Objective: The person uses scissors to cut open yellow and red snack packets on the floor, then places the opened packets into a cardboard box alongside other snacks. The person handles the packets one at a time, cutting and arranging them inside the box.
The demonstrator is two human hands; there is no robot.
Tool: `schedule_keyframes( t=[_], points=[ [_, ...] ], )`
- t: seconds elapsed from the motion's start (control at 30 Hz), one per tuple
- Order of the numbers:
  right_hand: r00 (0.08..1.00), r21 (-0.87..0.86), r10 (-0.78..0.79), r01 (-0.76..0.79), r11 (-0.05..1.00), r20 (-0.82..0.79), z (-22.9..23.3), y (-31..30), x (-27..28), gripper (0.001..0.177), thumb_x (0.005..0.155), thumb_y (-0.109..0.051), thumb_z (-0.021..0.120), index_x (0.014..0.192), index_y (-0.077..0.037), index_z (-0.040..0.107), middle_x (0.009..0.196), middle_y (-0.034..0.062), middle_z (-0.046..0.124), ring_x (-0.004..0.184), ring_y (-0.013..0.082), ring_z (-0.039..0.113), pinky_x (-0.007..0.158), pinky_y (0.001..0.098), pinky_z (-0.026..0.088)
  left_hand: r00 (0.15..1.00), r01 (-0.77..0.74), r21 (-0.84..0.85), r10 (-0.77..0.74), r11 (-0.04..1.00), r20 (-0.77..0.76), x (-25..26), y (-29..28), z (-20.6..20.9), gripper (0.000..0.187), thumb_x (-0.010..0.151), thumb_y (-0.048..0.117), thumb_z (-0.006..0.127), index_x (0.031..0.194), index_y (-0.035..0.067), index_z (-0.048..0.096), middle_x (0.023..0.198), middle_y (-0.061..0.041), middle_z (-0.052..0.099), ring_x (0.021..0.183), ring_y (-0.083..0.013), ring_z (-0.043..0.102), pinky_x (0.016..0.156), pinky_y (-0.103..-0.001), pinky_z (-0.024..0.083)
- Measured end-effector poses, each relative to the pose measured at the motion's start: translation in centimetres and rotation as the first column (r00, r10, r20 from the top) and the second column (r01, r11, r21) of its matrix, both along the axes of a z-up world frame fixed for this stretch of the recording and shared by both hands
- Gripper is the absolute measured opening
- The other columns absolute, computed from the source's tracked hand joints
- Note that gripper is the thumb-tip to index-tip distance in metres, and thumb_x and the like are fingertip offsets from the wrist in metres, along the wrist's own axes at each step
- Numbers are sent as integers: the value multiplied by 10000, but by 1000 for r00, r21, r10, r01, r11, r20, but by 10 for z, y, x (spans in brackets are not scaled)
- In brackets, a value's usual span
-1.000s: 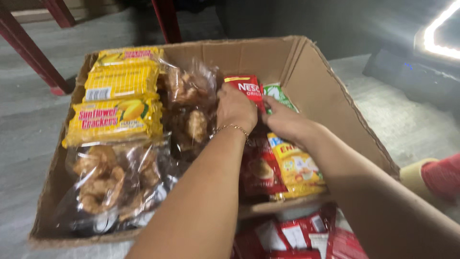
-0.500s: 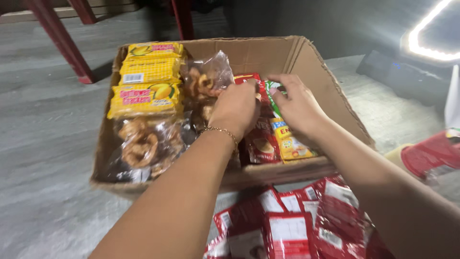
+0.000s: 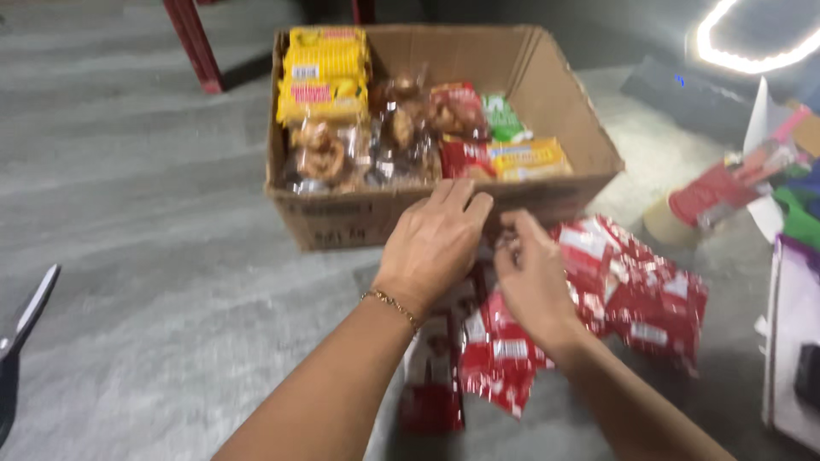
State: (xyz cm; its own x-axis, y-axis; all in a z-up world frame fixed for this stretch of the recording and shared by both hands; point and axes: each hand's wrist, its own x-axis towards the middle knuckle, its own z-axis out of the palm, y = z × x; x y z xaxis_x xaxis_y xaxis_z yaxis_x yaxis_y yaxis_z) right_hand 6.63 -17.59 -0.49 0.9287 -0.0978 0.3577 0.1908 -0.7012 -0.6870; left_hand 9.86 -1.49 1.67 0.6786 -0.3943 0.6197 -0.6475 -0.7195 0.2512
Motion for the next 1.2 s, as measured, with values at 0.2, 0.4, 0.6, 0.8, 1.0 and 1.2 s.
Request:
schedule_keyframes(
  t=[0.2,0.4,0.6,0.8,1.0,1.2],
  points=[
    [937,-36,-149,145,989,-315,-41,12,-58,176,932,-111,587,1072,-74,688,915,130,766,790,275,750,746,415,575,631,-263,275,380,925,-676,-65,4,-36,538,941,497,685,1156,11,597,1182,-187,651,1089,-329,674,914,-439,545],
    [898,-156,-181,128,979,-400,-52,29,-76,259,888,-101,588,1121,-107,699,970,142,751,921,361,728,797,454,578,380,-534,60,303,843,-874,-82,9,-75,551,856,250,757,1273,-5,502,1345,-277,509,1099,-459,642,941,-483,551],
    [846,-288,-53,-121,950,-530,-29,61,-90,639,794,-199,772,1339,-15,494,1277,239,528,1089,437,619,874,469,560,463,-598,-120,219,792,-859,-60,25,-89,234,876,106,654,1097,42,697,1189,-280,698,1135,-437,679,1010,-476,547],
    [838,-715,-228,-245,654,-496,-21,111,-106,1029,727,-507,834,1462,20,343,1349,161,433,1185,356,536,874,459,563,401,-655,-11,334,756,-853,-55,37,-85,369,844,165,711,1162,9,606,1176,-278,645,1098,-457,640,958,-501,521],
    [905,-629,-184,-110,769,-384,-29,88,-93,766,787,-232,807,1433,-57,435,1262,199,502,1013,330,637,787,376,596,365,-725,-34,341,688,-866,-63,43,-76,260,945,241,609,1093,32,649,1137,-233,682,1086,-419,661,964,-505,514],
    [702,675,257,415,610,-664,-12,-9,-46,427,970,-226,534,1375,-96,502,1154,163,654,972,336,672,799,504,540,334,-760,-76,287,646,-898,-62,28,-57,273,977,270,545,1101,58,664,1108,-230,709,1083,-426,673,959,-506,525]
  ],
)
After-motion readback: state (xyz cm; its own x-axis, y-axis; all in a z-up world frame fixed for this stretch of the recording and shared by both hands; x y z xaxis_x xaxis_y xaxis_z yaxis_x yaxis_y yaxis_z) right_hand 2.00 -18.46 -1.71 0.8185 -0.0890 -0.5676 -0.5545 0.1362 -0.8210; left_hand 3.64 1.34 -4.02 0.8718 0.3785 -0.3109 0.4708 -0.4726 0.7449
